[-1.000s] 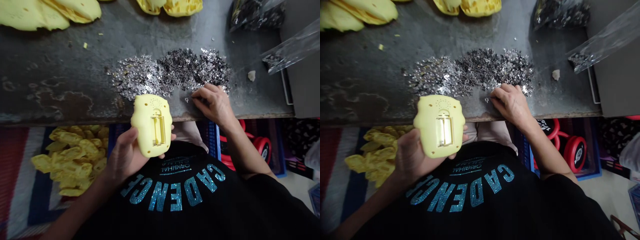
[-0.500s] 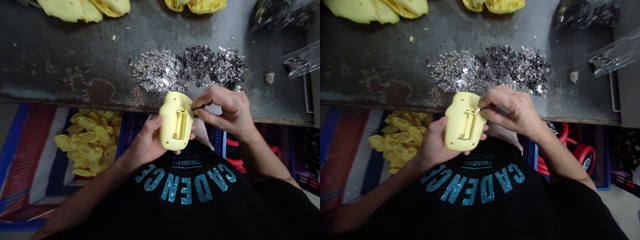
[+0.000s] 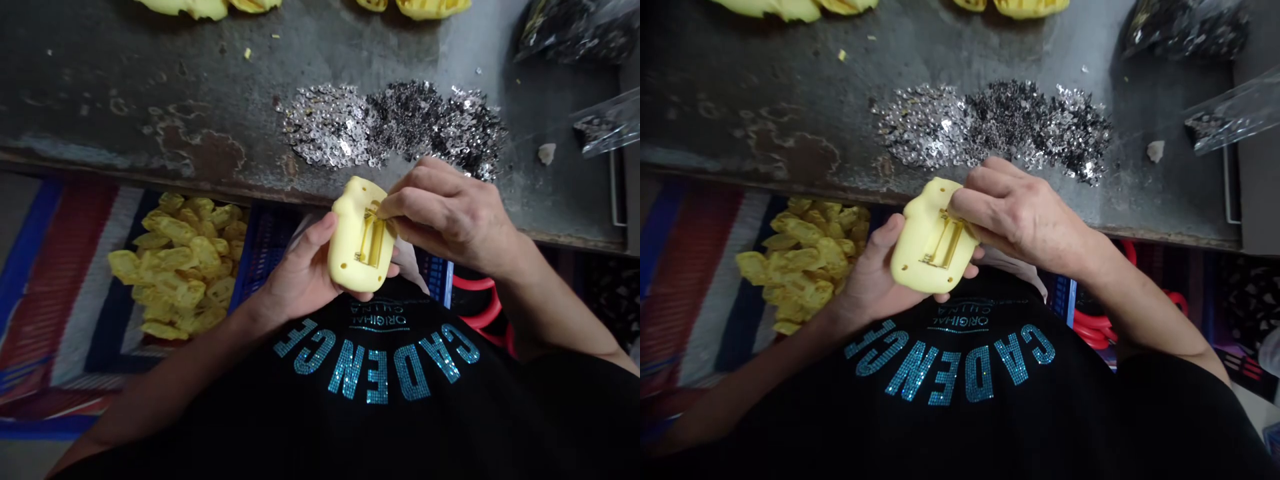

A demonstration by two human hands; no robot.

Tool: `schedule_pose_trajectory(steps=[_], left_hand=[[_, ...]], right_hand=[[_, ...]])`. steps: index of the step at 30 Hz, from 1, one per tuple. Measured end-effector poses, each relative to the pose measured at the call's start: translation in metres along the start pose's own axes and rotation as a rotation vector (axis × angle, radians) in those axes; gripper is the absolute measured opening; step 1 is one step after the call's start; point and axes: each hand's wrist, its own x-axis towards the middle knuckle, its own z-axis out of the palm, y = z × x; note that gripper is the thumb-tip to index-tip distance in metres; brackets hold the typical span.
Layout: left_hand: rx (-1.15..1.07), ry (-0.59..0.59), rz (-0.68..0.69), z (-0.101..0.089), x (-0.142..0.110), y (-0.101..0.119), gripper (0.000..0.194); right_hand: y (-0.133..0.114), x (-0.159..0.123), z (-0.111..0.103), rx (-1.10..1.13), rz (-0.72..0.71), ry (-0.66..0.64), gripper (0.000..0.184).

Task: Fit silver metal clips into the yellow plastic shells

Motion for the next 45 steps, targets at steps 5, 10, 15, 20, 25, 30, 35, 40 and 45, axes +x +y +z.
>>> schedule_pose_trajectory(steps=[5,10,15,20,25,30,35,40,45], left_hand=[[0.023,0.078,-0.016,0.006,-0.002,-0.002,0.087],[0.023,0.074,-0.035,0.008,-0.001,-0.002,0.083],[0.048,0.062,-0.041,0.008,0.001,-0.003,0.077],[0.055,0.046,-0.016,0.004,0.0,-0.006,0.081],[0.05,0.035,-0.003,0.004,0.0,-0.008,0.076],[0.06,0.012,0.013,0.006,-0.002,-0.007,0.072],[0.071,-0.001,0.018,0.004,-0.005,-0.009,0.075],[0.058,-0.017,-0.001,0.004,-0.004,-0.009,0.075],[0.1,0.024,-0.005,0.008,-0.003,-0.009,0.07]], right_hand=[[-0.003,-0.004,-0.001,-0.002,-0.017,-0.03,0.02],[-0.006,-0.013,0.008,-0.017,-0.022,0.054,0.017],[-0.011,-0.02,0.015,-0.003,0.019,0.099,0.018],[-0.014,-0.029,0.018,0.018,0.074,0.192,0.021],[-0.018,-0.035,0.03,-0.006,0.058,0.321,0.02],[-0.02,-0.036,0.038,-0.005,0.048,0.375,0.022],[-0.02,-0.037,0.036,-0.014,0.067,0.413,0.022],[-0.022,-0.041,0.036,-0.111,0.019,0.381,0.025],[-0.022,-0.043,0.039,-0.087,0.053,0.41,0.023]])
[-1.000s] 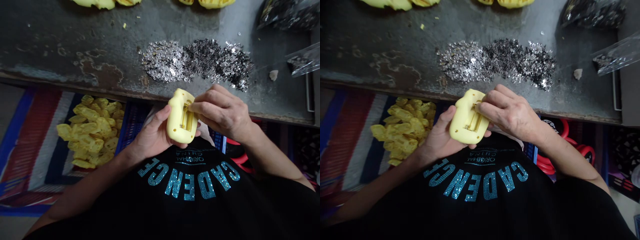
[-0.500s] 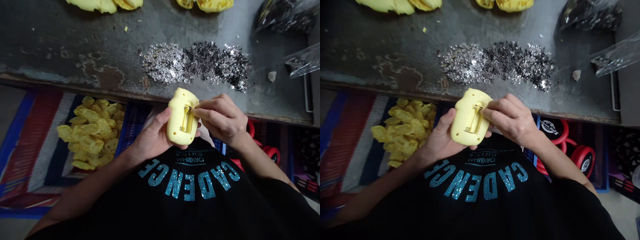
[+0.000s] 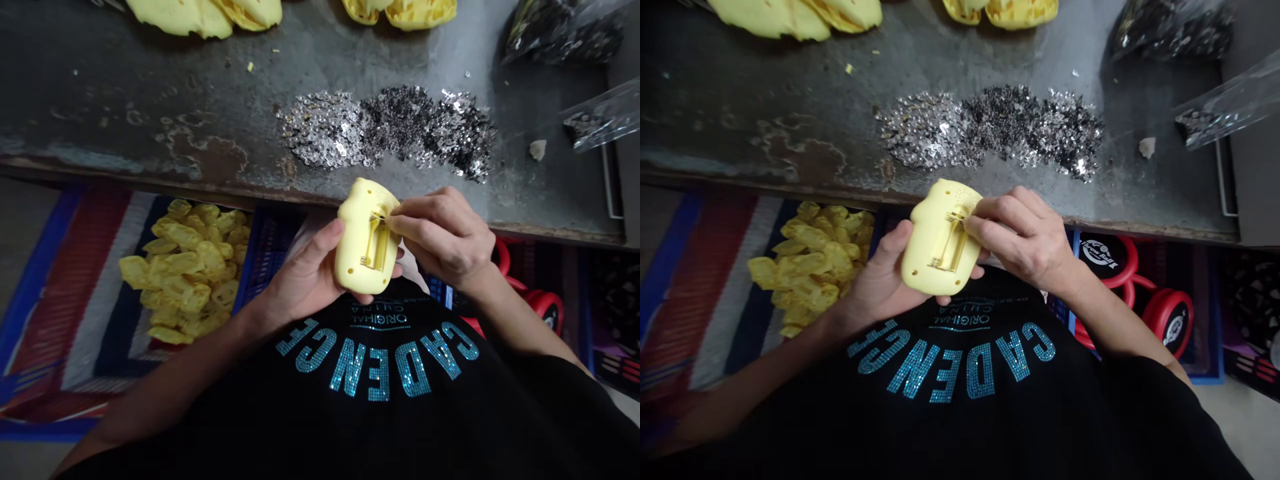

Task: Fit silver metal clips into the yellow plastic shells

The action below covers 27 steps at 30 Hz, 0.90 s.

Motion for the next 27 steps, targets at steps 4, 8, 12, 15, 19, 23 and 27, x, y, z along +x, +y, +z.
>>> schedule_pose_trajectory(steps=[4,8,12,15,19,23,27], left_hand=[[0.022,0.018,0.011,0.001,-0.001,-0.002,0.066],[0.053,0.033,0.04,0.001,-0.002,-0.001,0.071],[0.076,0.048,0.041,0.003,-0.002,0.0,0.077],[0.11,0.122,0.087,0.008,-0.004,-0.001,0.08],[0.199,0.21,0.2,0.013,-0.007,-0.004,0.079],[0.328,0.209,0.296,0.016,-0.012,-0.006,0.064],[0.471,0.253,0.355,0.015,-0.018,-0.005,0.061]], right_hand=[[0.0,-0.001,-0.005,0.003,-0.01,-0.031,0.018],[0.0,0.003,-0.017,0.126,0.107,-0.087,0.015],[0.004,0.008,-0.02,0.308,0.332,-0.09,0.012],[0.009,0.006,-0.013,0.438,0.49,-0.069,0.033],[0.01,0.003,-0.003,0.615,0.598,-0.151,0.053],[0.006,0.0,0.008,0.593,0.558,-0.106,0.05],[-0.001,-0.009,0.023,0.599,0.54,0.032,0.049]])
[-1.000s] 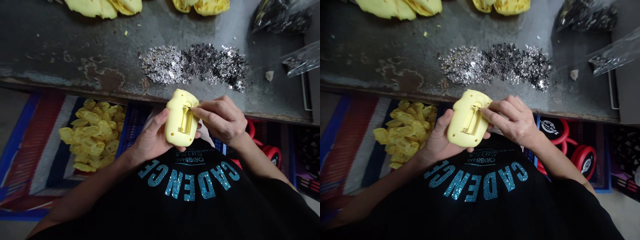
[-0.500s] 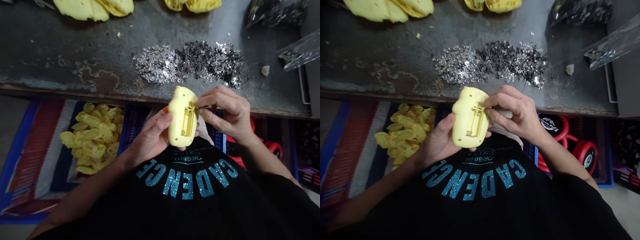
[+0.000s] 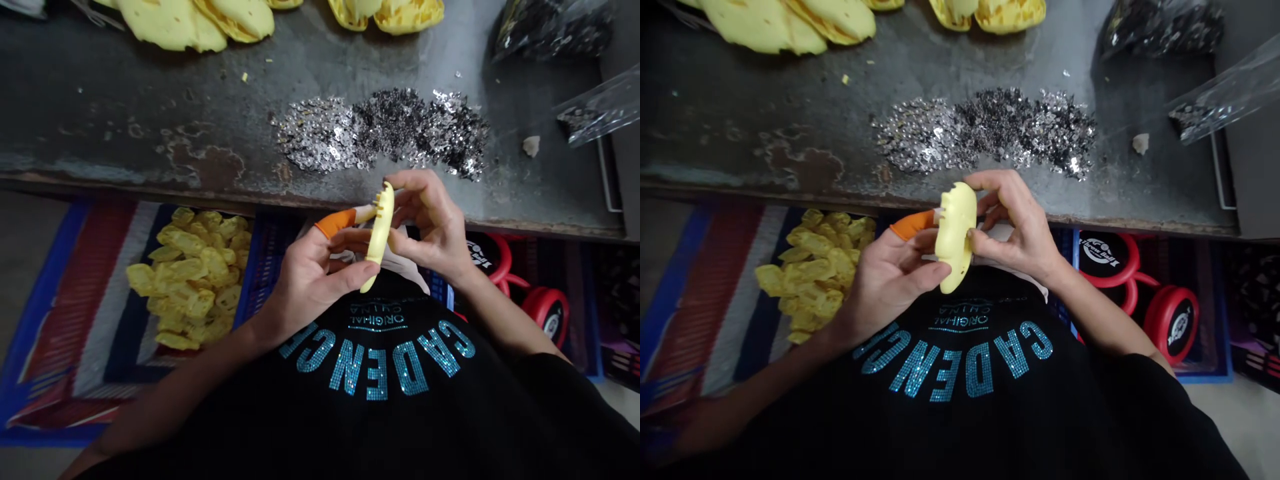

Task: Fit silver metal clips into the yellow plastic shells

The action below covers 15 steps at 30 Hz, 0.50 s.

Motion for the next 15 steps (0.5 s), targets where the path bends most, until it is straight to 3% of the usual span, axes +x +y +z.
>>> schedule_pose_trajectory(steps=[6,10,13,15], left_hand=[[0.144,0.047,0.073,-0.009,-0.006,-0.004,0.048],[0.17,0.076,0.131,-0.016,-0.004,-0.009,0.037],[0.076,0.113,0.074,-0.03,-0.002,-0.015,0.047],[0.012,0.18,0.07,-0.047,-0.004,-0.021,0.061]], right_hand=[[0.004,-0.009,0.014,-0.236,-0.013,0.114,0.055],[0.006,-0.001,0.015,-0.182,-0.049,0.083,0.05],[-0.005,0.016,0.011,-0.161,-0.168,-0.017,0.05],[-0.029,0.027,0.007,-0.186,-0.277,-0.025,0.046]])
